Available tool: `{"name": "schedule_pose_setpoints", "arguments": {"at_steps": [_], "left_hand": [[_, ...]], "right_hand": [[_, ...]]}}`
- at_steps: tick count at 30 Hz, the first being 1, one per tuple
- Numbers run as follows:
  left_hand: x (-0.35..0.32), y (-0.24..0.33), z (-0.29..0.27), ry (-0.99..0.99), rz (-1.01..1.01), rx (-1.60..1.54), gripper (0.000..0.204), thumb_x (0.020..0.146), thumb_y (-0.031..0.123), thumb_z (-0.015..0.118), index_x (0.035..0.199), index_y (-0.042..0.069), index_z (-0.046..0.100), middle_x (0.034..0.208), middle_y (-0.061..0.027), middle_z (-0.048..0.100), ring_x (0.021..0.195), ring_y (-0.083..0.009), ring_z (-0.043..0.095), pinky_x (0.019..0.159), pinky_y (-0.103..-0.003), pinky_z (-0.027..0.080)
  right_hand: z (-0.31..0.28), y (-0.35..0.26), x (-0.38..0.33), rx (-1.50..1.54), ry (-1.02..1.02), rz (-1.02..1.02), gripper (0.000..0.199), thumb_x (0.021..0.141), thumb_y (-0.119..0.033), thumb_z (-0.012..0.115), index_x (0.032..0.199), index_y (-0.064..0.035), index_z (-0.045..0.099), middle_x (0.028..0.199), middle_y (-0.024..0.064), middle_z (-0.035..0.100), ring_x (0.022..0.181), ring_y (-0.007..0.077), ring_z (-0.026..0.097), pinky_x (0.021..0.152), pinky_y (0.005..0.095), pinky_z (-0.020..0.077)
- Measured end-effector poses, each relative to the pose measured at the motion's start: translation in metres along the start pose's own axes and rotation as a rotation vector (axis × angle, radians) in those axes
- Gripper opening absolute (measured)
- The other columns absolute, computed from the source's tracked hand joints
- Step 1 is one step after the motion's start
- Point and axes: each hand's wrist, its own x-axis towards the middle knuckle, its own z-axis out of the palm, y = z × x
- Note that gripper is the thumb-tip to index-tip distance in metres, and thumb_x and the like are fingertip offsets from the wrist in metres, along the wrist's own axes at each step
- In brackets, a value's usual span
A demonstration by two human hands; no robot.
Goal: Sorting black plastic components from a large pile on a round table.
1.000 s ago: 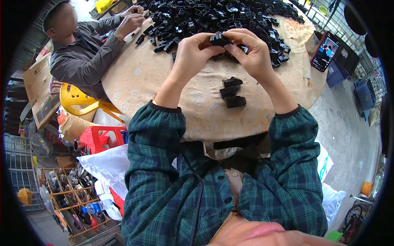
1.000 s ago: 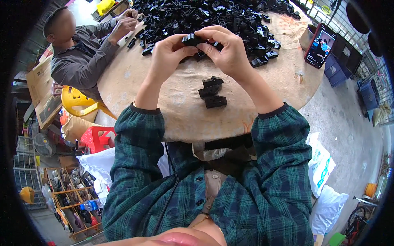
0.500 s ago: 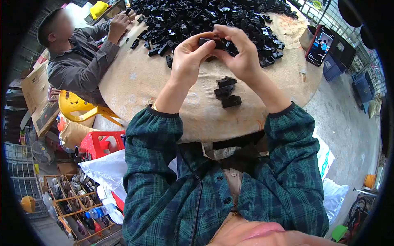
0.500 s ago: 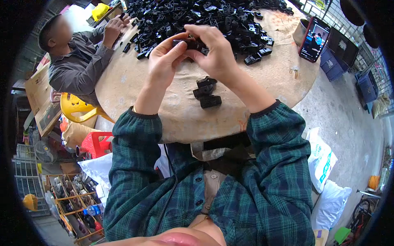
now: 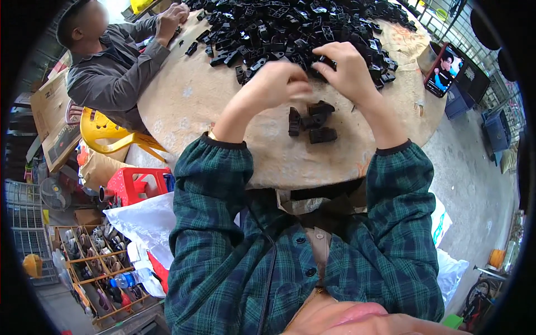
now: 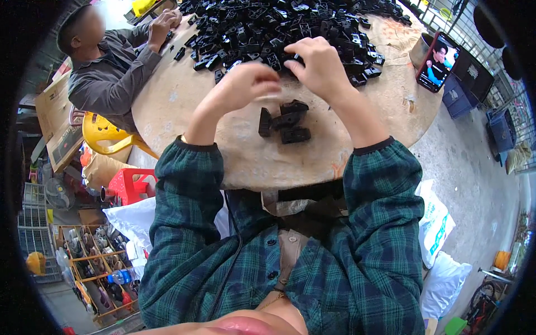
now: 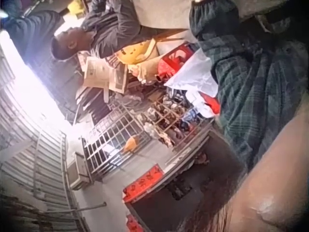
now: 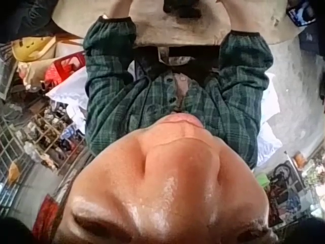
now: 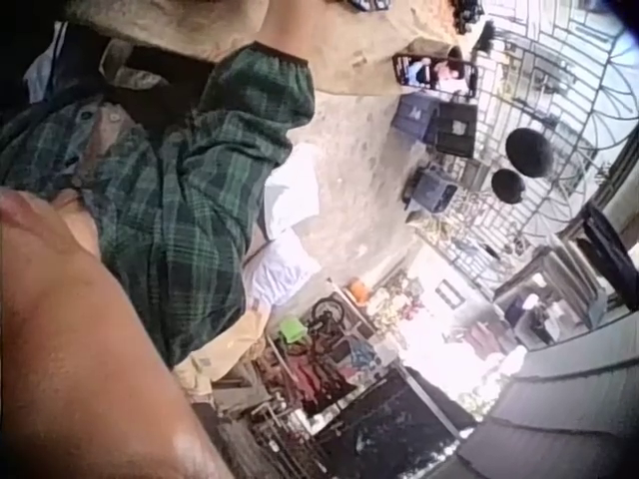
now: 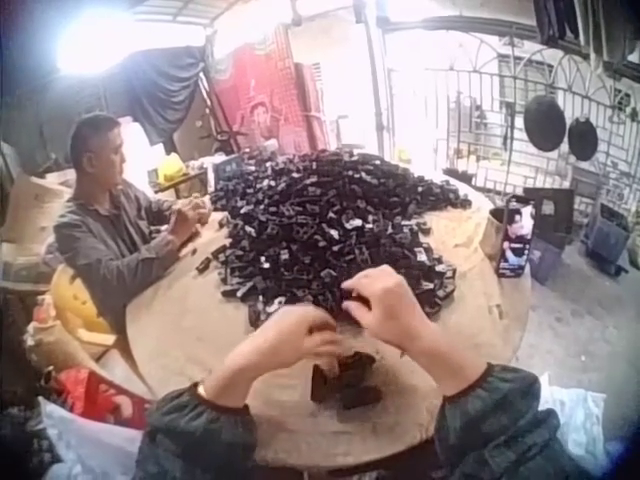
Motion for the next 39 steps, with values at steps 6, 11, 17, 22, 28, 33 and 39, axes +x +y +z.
{"name": "schedule_pose_setpoints", "arguments": {"at_steps": [6, 11, 17, 22, 28, 33, 39], "left_hand": [[0.015, -0.011, 0.016, 0.518, 0.159, 0.512, 0.031, 0.067, 0.003, 0.061, 0.097, 0.01, 0.064, 0.103, -0.0092, 0.054, 0.097, -0.029, 0.048, 0.081, -0.036, 0.044], [0.025, -0.021, 0.025, 0.448, 0.186, 0.638, 0.031, 0.064, 0.008, 0.069, 0.094, 0.012, 0.065, 0.106, -0.0056, 0.054, 0.102, -0.0264, 0.046, 0.083, -0.036, 0.042], [0.025, -0.029, 0.018, 0.51, 0.159, 0.371, 0.028, 0.065, 0.012, 0.07, 0.093, 0.011, 0.064, 0.105, -0.0051, 0.055, 0.102, -0.0263, 0.046, 0.085, -0.038, 0.04], [0.028, -0.01, 0.035, 0.506, 0.263, 0.46, 0.037, 0.063, 0.022, 0.073, 0.096, 0.012, 0.065, 0.103, -0.0049, 0.054, 0.103, -0.0249, 0.043, 0.086, -0.039, 0.036], [0.031, -0.006, 0.049, 0.386, 0.182, 0.548, 0.032, 0.061, 0.027, 0.074, 0.088, 0.012, 0.066, 0.104, -0.0054, 0.052, 0.105, -0.0251, 0.04, 0.085, -0.04, 0.034], [0.031, -0.004, 0.033, 0.515, 0.157, 0.009, 0.03, 0.063, 0.011, 0.074, 0.089, 0.002, 0.061, 0.08, -0.0082, 0.06, 0.079, -0.0236, 0.058, 0.074, -0.033, 0.047], [0.025, -0.006, 0.019, 0.414, -0.044, -0.882, 0.037, 0.077, 0.012, 0.069, 0.106, -0.007, 0.055, 0.093, -0.007, 0.062, 0.081, -0.0105, 0.058, 0.072, -0.021, 0.048]], "right_hand": [[-0.003, -0.015, -0.007, -0.301, -0.167, 0.098, 0.027, 0.069, -0.019, 0.069, 0.093, -0.007, 0.064, 0.108, 0.0065, 0.055, 0.1, 0.0243, 0.05, 0.081, 0.037, 0.0429], [0.006, -0.009, -0.007, -0.389, -0.19, 0.075, 0.026, 0.07, -0.019, 0.068, 0.092, -0.0065, 0.064, 0.11, 0.0063, 0.055, 0.102, 0.0238, 0.05, 0.082, 0.0382, 0.0422], [-0.001, 0.019, 0.002, 0.033, 0.027, 0.114, 0.023, 0.074, -0.015, 0.066, 0.093, -0.0023, 0.062, 0.096, 0.0072, 0.06, 0.087, 0.0216, 0.055, 0.076, 0.0314, 0.0446], [-0.006, 0.015, 0.006, 0.591, 0.158, 0.461, 0.023, 0.083, -0.015, 0.063, 0.101, 0.0001, 0.06, 0.087, 0.0024, 0.061, 0.072, 0.0065, 0.056, 0.062, 0.0184, 0.0437], [-0.006, 0.01, 0.008, 0.787, 0.128, 0.461, 0.029, 0.085, -0.018, 0.061, 0.108, -0.0008, 0.055, 0.087, 0.0024, 0.063, 0.076, 0.0052, 0.056, 0.061, 0.0164, 0.0425], [-0.008, 0.005, 0.007, 0.879, -0.022, 0.492, 0.026, 0.085, -0.017, 0.06, 0.107, -0.003, 0.056, 0.089, 0.0028, 0.063, 0.079, 0.0064, 0.056, 0.066, 0.0184, 0.0439], [-0.01, 0.0, 0.004, 0.681, -0.194, 0.338, 0.026, 0.082, -0.006, 0.061, 0.106, -0.0022, 0.056, 0.092, 0.0025, 0.061, 0.082, 0.0075, 0.056, 0.074, 0.0217, 0.0459]]}}
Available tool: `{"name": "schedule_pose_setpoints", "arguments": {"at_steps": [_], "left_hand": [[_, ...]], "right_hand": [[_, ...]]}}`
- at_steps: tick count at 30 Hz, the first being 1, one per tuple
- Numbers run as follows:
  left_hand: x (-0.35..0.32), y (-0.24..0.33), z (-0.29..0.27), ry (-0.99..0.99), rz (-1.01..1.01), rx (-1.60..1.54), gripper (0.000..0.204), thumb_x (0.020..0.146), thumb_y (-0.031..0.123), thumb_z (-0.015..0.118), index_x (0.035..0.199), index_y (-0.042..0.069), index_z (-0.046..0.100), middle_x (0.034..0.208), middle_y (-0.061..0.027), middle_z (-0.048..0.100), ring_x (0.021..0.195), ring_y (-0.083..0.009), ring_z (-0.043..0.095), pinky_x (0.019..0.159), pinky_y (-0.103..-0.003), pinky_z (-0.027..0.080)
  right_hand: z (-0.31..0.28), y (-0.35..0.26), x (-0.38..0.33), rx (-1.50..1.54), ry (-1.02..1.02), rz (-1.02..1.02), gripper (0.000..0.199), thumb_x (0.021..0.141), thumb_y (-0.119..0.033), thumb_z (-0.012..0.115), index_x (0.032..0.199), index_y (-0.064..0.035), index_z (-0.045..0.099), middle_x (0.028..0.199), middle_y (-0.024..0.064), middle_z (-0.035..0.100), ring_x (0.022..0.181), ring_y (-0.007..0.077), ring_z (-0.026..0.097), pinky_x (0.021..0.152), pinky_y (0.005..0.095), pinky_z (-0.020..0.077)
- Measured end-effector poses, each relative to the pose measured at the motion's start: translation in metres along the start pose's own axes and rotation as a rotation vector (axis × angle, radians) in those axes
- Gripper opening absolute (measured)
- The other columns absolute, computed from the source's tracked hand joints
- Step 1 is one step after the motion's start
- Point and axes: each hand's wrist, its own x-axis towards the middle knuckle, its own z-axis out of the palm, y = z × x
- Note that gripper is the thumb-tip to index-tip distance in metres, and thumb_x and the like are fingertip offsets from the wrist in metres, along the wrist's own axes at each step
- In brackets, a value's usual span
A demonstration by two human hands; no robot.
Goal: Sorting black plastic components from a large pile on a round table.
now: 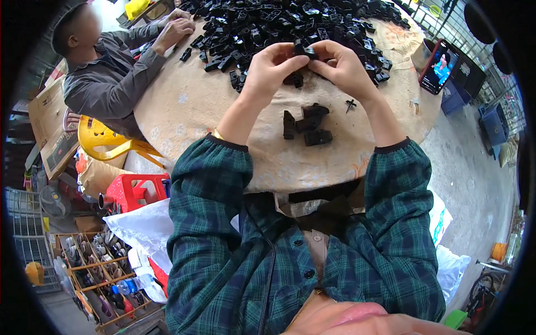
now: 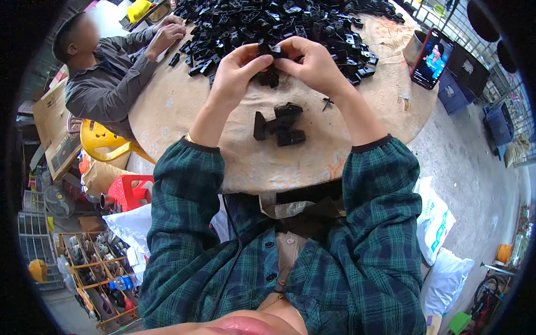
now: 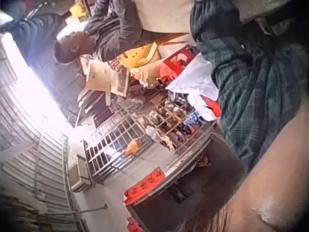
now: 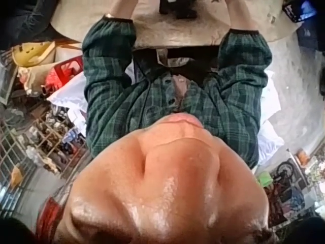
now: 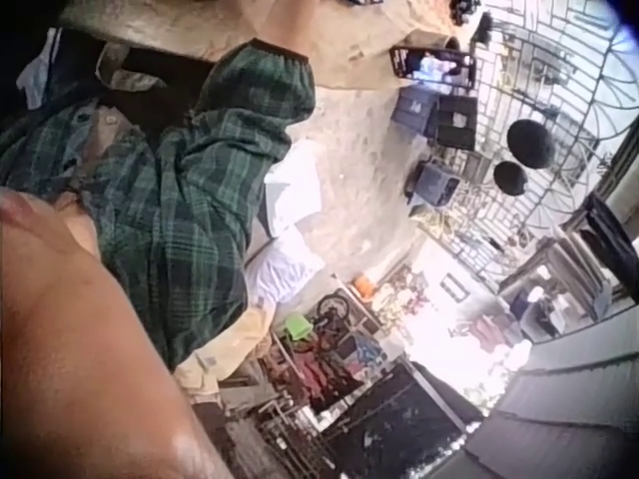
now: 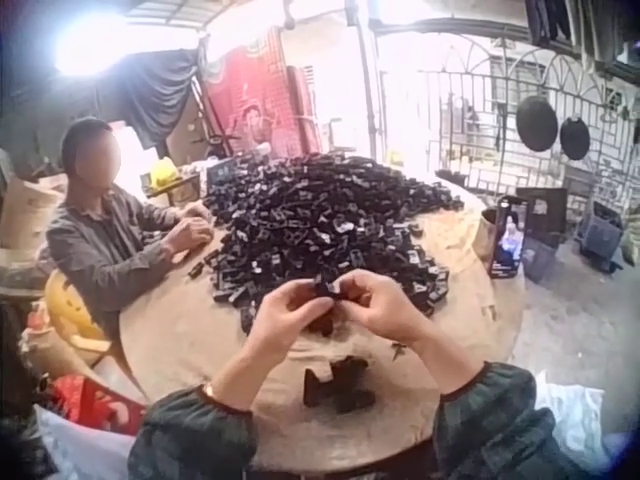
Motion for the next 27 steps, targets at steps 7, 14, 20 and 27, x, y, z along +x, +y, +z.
{"name": "schedule_pose_setpoints", "arguments": {"at_steps": [7, 14, 20, 27], "left_hand": [[-0.004, -0.001, 0.001, -0.087, -0.104, -0.343, 0.029, 0.086, 0.006, 0.055, 0.113, -0.002, 0.05, 0.102, -0.0104, 0.059, 0.09, -0.0214, 0.061, 0.083, -0.031, 0.051], [-0.004, -0.007, 0.004, -0.014, -0.07, -0.512, 0.035, 0.084, 0.004, 0.058, 0.117, 0.001, 0.047, 0.102, -0.0094, 0.058, 0.086, -0.0174, 0.061, 0.079, -0.029, 0.053], [-0.003, -0.008, 0.005, 0.031, -0.076, -0.426, 0.034, 0.082, 0.003, 0.061, 0.114, 0.001, 0.05, 0.098, -0.0088, 0.06, 0.085, -0.0159, 0.061, 0.078, -0.029, 0.053], [-0.008, -0.002, 0.01, 0.011, -0.065, -0.499, 0.032, 0.082, 0.003, 0.06, 0.112, -0.001, 0.052, 0.099, -0.0104, 0.061, 0.087, -0.0162, 0.061, 0.08, -0.029, 0.053]], "right_hand": [[0.0, -0.02, -0.001, 0.52, 0.234, -0.047, 0.026, 0.085, -0.004, 0.054, 0.11, 0.0007, 0.051, 0.096, 0.0086, 0.062, 0.085, 0.0126, 0.06, 0.078, 0.024, 0.0489], [0.016, -0.014, -0.004, 0.221, 0.275, -0.034, 0.02, 0.084, -0.009, 0.06, 0.102, -0.0009, 0.058, 0.093, 0.005, 0.063, 0.082, 0.0072, 0.058, 0.073, 0.0202, 0.0475], [0.025, -0.017, -0.006, 0.034, 0.399, -0.183, 0.027, 0.082, -0.011, 0.063, 0.107, -0.0033, 0.06, 0.093, 0.0024, 0.064, 0.081, 0.0067, 0.057, 0.071, 0.0194, 0.0458], [0.032, -0.016, -0.007, -0.071, 0.459, -0.262, 0.028, 0.081, -0.009, 0.063, 0.109, -0.0058, 0.06, 0.096, 0.0032, 0.065, 0.082, 0.0064, 0.057, 0.073, 0.0203, 0.046]]}}
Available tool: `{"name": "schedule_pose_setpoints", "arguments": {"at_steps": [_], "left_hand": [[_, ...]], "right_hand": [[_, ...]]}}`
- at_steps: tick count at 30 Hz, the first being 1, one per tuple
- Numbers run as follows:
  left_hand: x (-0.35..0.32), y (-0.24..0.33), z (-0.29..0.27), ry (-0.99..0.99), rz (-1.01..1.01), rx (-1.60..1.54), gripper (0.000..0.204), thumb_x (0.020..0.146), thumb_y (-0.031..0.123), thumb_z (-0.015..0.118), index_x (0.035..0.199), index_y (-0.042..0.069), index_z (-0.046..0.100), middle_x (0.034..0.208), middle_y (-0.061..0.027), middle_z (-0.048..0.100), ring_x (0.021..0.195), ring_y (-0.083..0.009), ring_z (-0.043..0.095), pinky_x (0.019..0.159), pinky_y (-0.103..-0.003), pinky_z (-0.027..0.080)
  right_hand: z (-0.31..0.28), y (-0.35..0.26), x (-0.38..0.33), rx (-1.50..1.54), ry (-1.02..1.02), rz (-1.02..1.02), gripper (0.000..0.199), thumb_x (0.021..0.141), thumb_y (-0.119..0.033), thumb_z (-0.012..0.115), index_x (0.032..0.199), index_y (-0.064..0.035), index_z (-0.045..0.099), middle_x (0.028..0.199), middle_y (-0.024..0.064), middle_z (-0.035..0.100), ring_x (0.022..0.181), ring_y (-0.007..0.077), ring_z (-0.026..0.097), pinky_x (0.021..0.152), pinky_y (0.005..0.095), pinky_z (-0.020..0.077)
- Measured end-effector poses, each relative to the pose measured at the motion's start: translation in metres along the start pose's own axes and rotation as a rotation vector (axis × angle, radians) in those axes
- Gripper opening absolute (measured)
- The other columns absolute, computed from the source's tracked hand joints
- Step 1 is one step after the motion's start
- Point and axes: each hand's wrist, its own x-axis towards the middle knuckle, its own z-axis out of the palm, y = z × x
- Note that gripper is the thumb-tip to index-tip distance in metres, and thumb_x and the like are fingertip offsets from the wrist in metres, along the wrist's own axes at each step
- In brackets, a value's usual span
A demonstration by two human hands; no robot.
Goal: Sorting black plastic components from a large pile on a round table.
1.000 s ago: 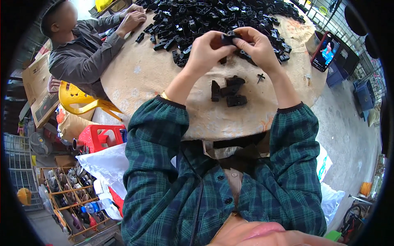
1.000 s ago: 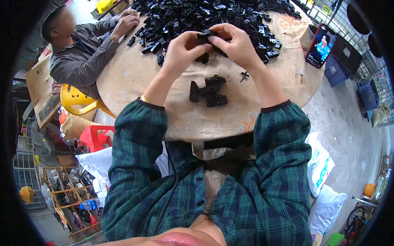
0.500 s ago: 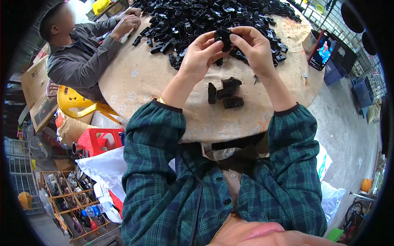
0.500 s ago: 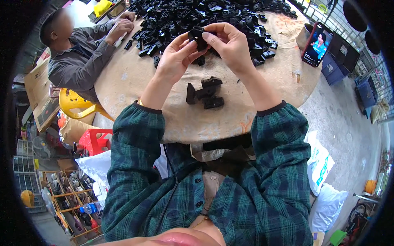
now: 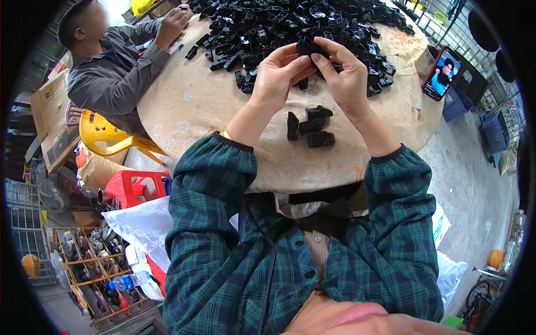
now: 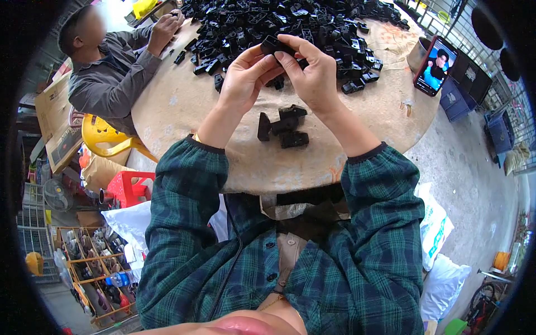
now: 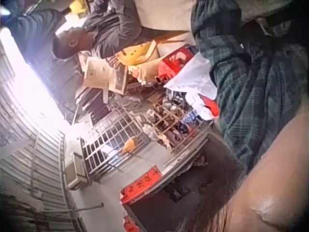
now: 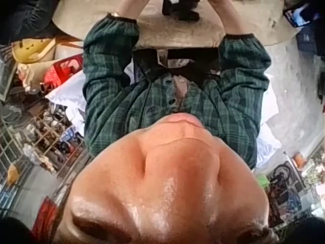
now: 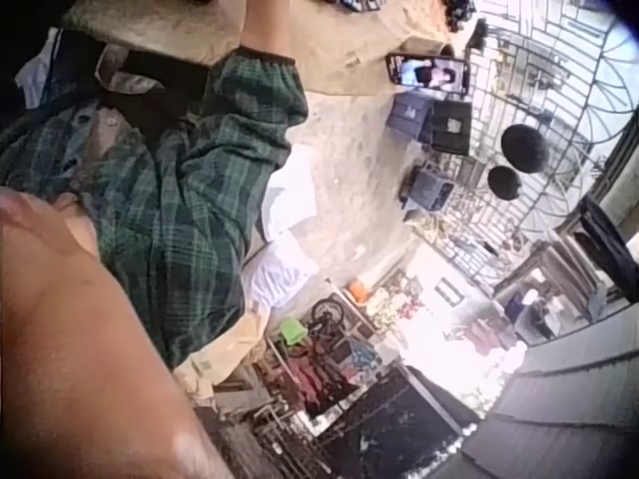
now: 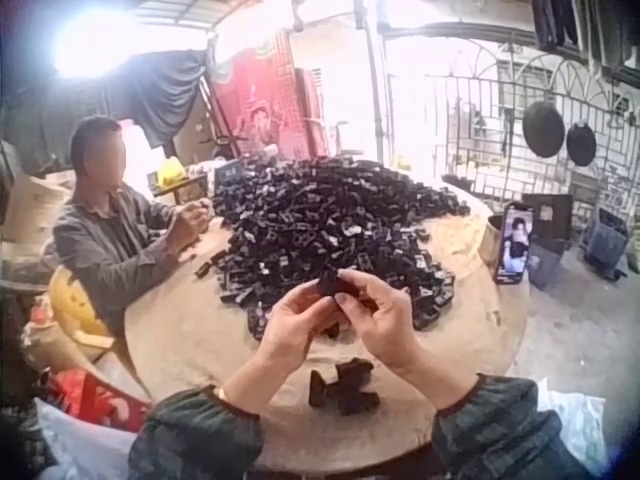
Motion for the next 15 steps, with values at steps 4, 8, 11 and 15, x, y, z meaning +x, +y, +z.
{"name": "schedule_pose_setpoints", "arguments": {"at_steps": [4, 8, 11, 15], "left_hand": [[0.0, 0.003, 0.0, 0.0, 0.031, 0.041, 0.032, 0.082, 0.002, 0.06, 0.112, -0.001, 0.052, 0.099, -0.0108, 0.061, 0.088, -0.0175, 0.061, 0.081, -0.03, 0.052], [0.001, -0.001, 0.0, 0.023, 0.044, 0.103, 0.028, 0.083, 0.004, 0.059, 0.111, 0.0, 0.054, 0.098, -0.0087, 0.061, 0.086, -0.0169, 0.061, 0.08, -0.03, 0.053], [0.0, -0.002, -0.001, 0.029, -0.027, -0.061, 0.023, 0.085, 0.009, 0.058, 0.107, 0.001, 0.056, 0.095, -0.0053, 0.061, 0.082, -0.0136, 0.061, 0.076, -0.027, 0.052], [-0.004, -0.001, -0.001, 0.067, -0.059, -0.068, 0.014, 0.085, 0.012, 0.059, 0.096, 0.003, 0.059, 0.088, -0.0027, 0.061, 0.078, -0.0103, 0.059, 0.069, -0.022, 0.05]], "right_hand": [[0.0, 0.002, 0.0, 0.187, 0.015, 0.129, 0.03, 0.081, -0.007, 0.063, 0.11, -0.0054, 0.06, 0.095, 0.0054, 0.065, 0.083, 0.0064, 0.058, 0.074, 0.0196, 0.0465], [-0.005, -0.001, 0.001, 0.044, -0.067, 0.115, 0.027, 0.081, -0.006, 0.062, 0.108, -0.0043, 0.061, 0.095, 0.0083, 0.065, 0.084, 0.0072, 0.058, 0.075, 0.0202, 0.0477], [-0.003, -0.007, 0.002, -0.194, -0.062, -0.117, 0.027, 0.078, -0.003, 0.063, 0.105, -0.0034, 0.062, 0.097, 0.0114, 0.065, 0.087, 0.0165, 0.062, 0.077, 0.0258, 0.0493], [0.006, -0.003, -0.001, -0.215, -0.08, -0.296, 0.032, 0.077, 0.003, 0.056, 0.108, -0.0013, 0.059, 0.105, 0.0145, 0.061, 0.099, 0.0268, 0.059, 0.085, 0.0326, 0.0467]]}}
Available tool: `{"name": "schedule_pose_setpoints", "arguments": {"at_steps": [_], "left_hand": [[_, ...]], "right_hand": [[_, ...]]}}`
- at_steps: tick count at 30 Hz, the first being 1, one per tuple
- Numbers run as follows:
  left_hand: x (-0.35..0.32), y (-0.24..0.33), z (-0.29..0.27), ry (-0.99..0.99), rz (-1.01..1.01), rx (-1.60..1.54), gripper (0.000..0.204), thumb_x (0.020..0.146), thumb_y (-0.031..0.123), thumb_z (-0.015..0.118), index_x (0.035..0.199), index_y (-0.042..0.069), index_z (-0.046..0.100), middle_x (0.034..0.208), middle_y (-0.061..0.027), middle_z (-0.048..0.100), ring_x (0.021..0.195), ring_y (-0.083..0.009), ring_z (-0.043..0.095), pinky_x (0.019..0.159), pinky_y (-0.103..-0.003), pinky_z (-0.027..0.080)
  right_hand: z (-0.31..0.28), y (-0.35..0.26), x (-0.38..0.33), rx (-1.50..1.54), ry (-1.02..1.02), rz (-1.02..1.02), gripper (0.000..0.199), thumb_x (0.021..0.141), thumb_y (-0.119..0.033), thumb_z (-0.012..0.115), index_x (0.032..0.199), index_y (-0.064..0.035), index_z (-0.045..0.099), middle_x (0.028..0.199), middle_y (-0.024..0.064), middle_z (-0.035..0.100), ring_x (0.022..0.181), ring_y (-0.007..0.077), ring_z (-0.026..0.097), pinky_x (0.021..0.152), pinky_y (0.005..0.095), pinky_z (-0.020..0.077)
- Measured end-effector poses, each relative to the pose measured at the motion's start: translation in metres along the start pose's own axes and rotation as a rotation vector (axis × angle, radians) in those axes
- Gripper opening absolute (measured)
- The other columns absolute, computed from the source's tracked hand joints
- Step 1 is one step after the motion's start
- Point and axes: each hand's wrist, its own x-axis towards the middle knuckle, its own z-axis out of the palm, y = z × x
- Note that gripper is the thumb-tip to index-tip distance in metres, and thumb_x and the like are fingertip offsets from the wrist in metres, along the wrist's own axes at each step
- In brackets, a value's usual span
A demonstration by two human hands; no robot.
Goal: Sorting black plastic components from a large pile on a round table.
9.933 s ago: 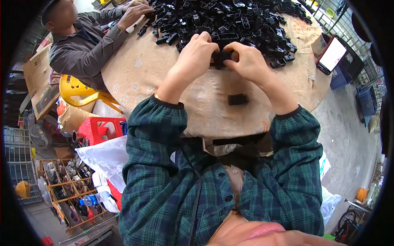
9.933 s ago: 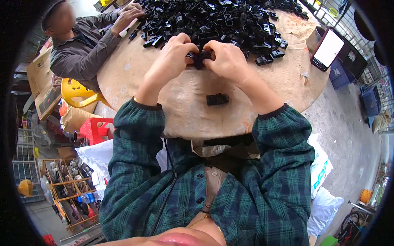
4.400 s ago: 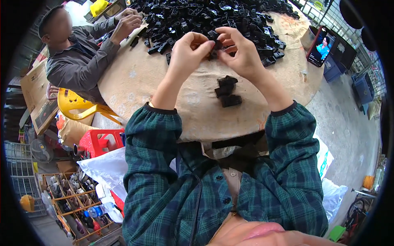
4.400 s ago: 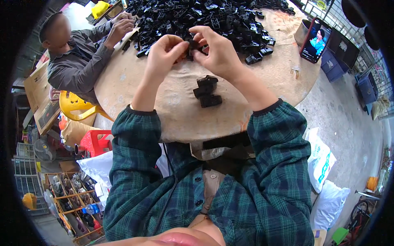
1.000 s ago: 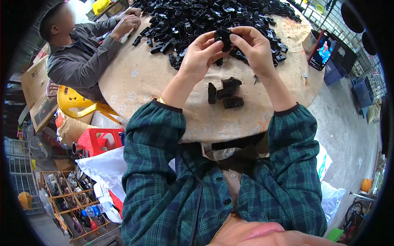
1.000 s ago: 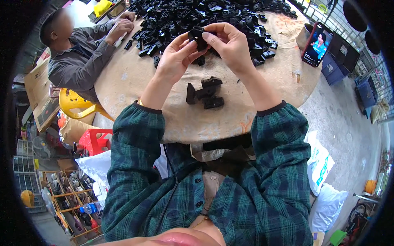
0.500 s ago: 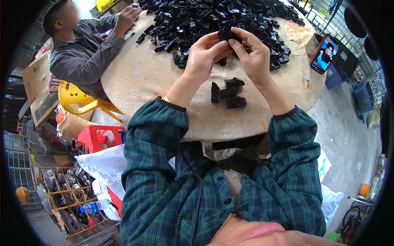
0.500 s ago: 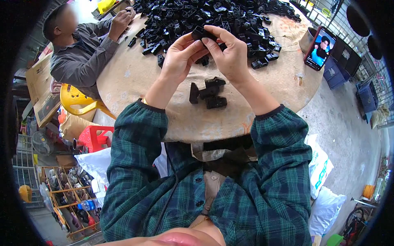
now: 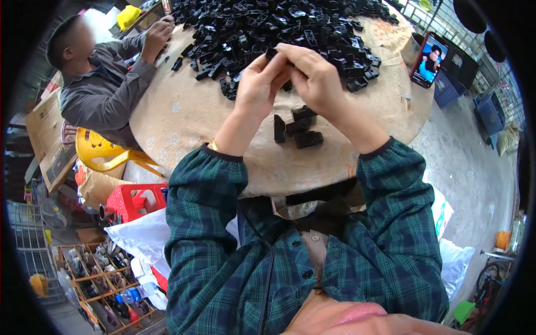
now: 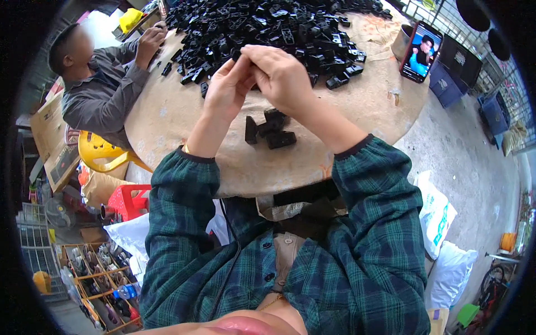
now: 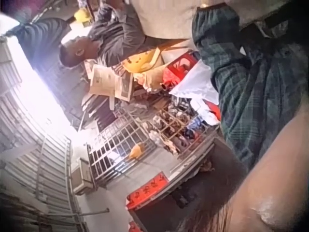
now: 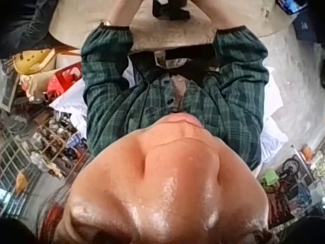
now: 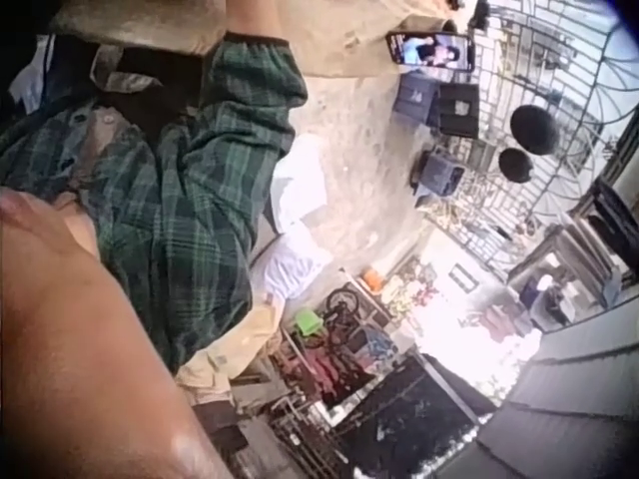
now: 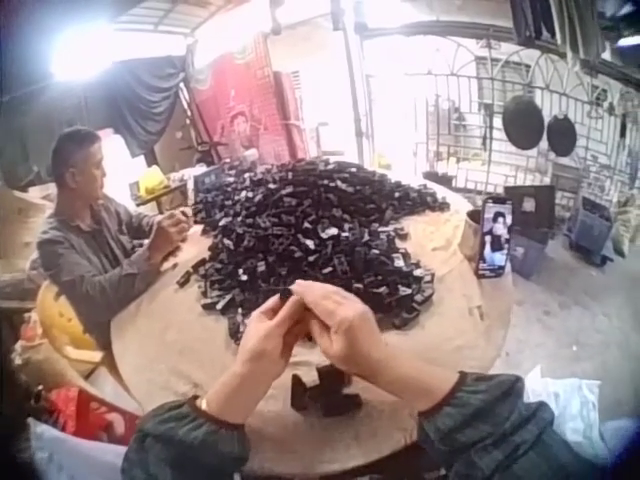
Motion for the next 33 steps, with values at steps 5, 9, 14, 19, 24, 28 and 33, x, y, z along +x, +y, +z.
{"name": "schedule_pose_setpoints", "arguments": {"at_steps": [5, 9, 14, 19, 24, 28, 33], "left_hand": [[0.001, 0.014, -0.003, -0.03, 0.033, 0.021, 0.016, 0.086, 0.011, 0.057, 0.098, 0.0, 0.058, 0.089, -0.0067, 0.062, 0.078, -0.0144, 0.061, 0.069, -0.025, 0.051], [0.004, 0.024, 0.002, -0.023, 0.147, 0.286, 0.023, 0.087, 0.008, 0.053, 0.108, -0.003, 0.053, 0.092, -0.0113, 0.062, 0.083, -0.0173, 0.061, 0.074, -0.027, 0.051], [-0.008, 0.026, 0.009, -0.448, -0.087, 1.153, 0.033, 0.081, 0.009, 0.06, 0.111, -0.002, 0.053, 0.089, -0.0133, 0.062, 0.082, -0.0173, 0.059, 0.073, -0.027, 0.049], [-0.02, 0.028, 0.019, -0.658, -0.06, 1.39, 0.034, 0.081, 0.021, 0.063, 0.106, -0.001, 0.058, 0.087, -0.0131, 0.063, 0.077, -0.0181, 0.061, 0.069, -0.029, 0.049], [-0.005, 0.04, 0.001, -0.163, 0.262, 1.363, 0.014, 0.079, 0.009, 0.061, 0.09, 0.002, 0.066, 0.085, -0.0099, 0.065, 0.073, -0.0173, 0.062, 0.066, -0.027, 0.049], [-0.004, 0.035, -0.009, -0.053, 0.394, 1.558, 0.023, 0.072, 0.002, 0.061, 0.094, 0.007, 0.066, 0.092, -0.0115, 0.059, 0.086, -0.026, 0.055, 0.078, -0.033, 0.046], [-0.002, 0.007, -0.007, -0.218, 0.54, 1.906, 0.038, 0.064, 0.008, 0.069, 0.102, 0.01, 0.063, 0.103, -0.0102, 0.054, 0.099, -0.0297, 0.046, 0.086, -0.036, 0.042]], "right_hand": [[0.002, 0.0, -0.004, 0.187, -0.109, 0.085, 0.04, 0.081, -0.004, 0.056, 0.121, -0.0021, 0.05, 0.12, 0.0159, 0.052, 0.11, 0.0249, 0.051, 0.093, 0.0316, 0.0401], [-0.026, 0.015, 0.012, 0.136, 0.093, 0.196, 0.034, 0.084, -0.016, 0.059, 0.116, -0.0029, 0.054, 0.115, 0.0126, 0.056, 0.102, 0.0192, 0.055, 0.086, 0.0269, 0.0441], [-0.071, 0.072, 0.018, 0.092, 0.379, 0.482, 0.022, 0.085, -0.012, 0.058, 0.103, -0.0025, 0.062, 0.09, 0.0062, 0.066, 0.083, 0.0105, 0.061, 0.074, 0.021, 0.0483], [-0.065, 0.077, 0.009, -0.177, -0.056, 0.382, 0.019, 0.079, -0.011, 0.062, 0.097, -0.0048, 0.066, 0.086, 0.0071, 0.067, 0.075, 0.0111, 0.062, 0.067, 0.0227, 0.048], [-0.046, 0.071, 0.002, -0.451, -0.294, 0.062, 0.032, 0.072, 0.003, 0.05, 0.1, -0.007, 0.064, 0.097, 0.0101, 0.064, 0.095, 0.0245, 0.057, 0.082, 0.0309, 0.0458], [-0.04, 0.064, 0.001, -0.405, -0.31, 0.024, 0.034, 0.071, 0.001, 0.05, 0.102, -0.0092, 0.062, 0.101, 0.0095, 0.062, 0.097, 0.0257, 0.054, 0.087, 0.0337, 0.0429], [-0.027, 0.043, -0.002, -0.516, -0.392, 0.068, 0.031, 0.07, -0.023, 0.067, 0.098, -0.0107, 0.064, 0.093, 0.0067, 0.063, 0.09, 0.0241, 0.056, 0.078, 0.0341, 0.0455]]}}
